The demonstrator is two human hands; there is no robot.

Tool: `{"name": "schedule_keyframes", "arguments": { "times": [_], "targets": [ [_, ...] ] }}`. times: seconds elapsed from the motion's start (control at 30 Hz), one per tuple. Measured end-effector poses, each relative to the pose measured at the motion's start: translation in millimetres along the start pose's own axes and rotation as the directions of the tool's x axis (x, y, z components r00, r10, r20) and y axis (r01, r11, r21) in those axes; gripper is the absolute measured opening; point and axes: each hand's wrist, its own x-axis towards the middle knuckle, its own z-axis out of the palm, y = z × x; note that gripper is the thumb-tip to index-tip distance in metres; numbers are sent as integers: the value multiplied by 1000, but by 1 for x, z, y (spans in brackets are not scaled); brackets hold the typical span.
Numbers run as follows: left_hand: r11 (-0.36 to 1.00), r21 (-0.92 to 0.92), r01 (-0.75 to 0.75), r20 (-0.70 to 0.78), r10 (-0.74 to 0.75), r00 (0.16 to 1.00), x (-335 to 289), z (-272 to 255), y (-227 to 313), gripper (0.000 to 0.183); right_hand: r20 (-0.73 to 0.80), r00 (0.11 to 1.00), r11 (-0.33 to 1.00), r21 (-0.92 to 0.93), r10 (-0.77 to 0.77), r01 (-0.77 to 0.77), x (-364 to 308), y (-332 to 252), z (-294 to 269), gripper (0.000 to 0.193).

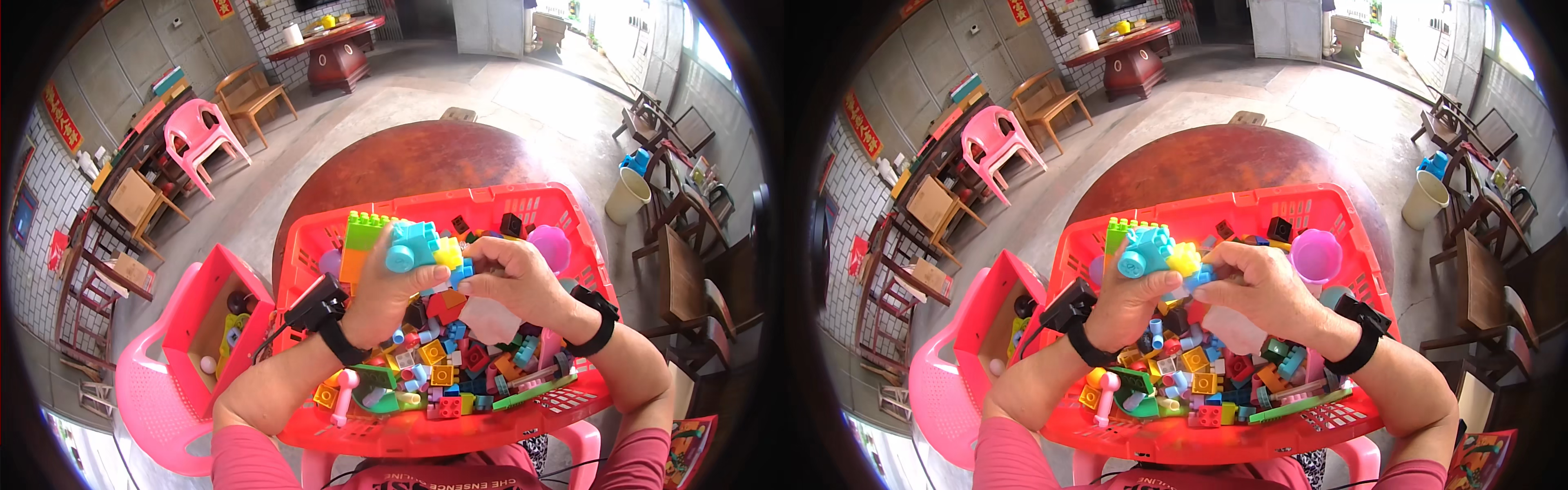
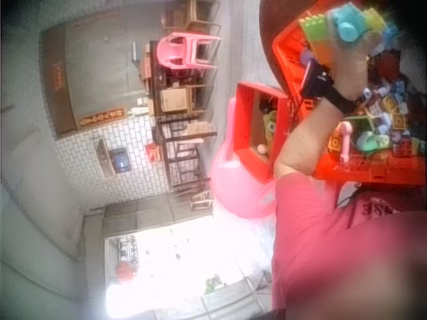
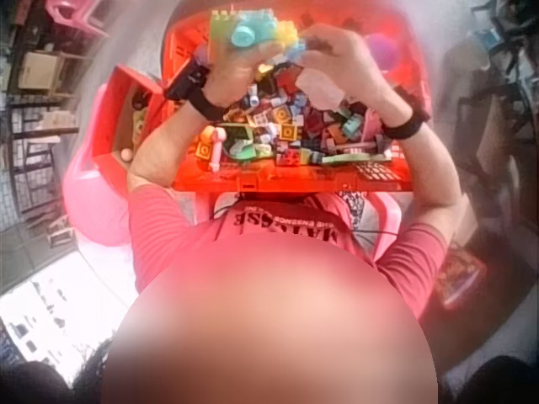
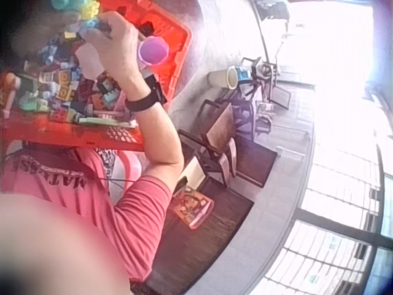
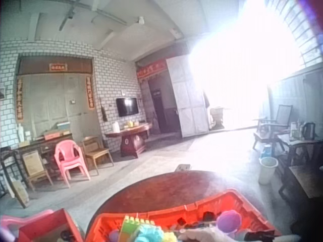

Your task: The person assembles various plastic building blocks and toys by hand from a basket on a table.

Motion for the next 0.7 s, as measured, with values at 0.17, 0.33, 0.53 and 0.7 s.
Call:
{"name": "schedule_keyframes", "arguments": {
  "times": [0.17, 0.33, 0.53, 0.7],
  "targets": [
    [998, -65, 3, -41, -6, 999, -7, 10, -4, 41, 20, 996, 988, -121, -90, 92, -1, 2, 7, 22],
    [985, -169, 20, -54, -30, 998, -11, 15, -6, 41, -40, 983, 969, -179, -181, 171, -5, 2, 14, 22],
    [979, -197, -49, -26, 44, 999, -16, 23, -7, 33, -39, 988, 978, -151, -149, 141, -6, -7, 17, 24],
    [986, -157, -50, 37, 57, 998, -14, 22, -3, 34, -57, 975, 968, -148, -214, 204, -6, -8, 15, 24]
  ]
}}
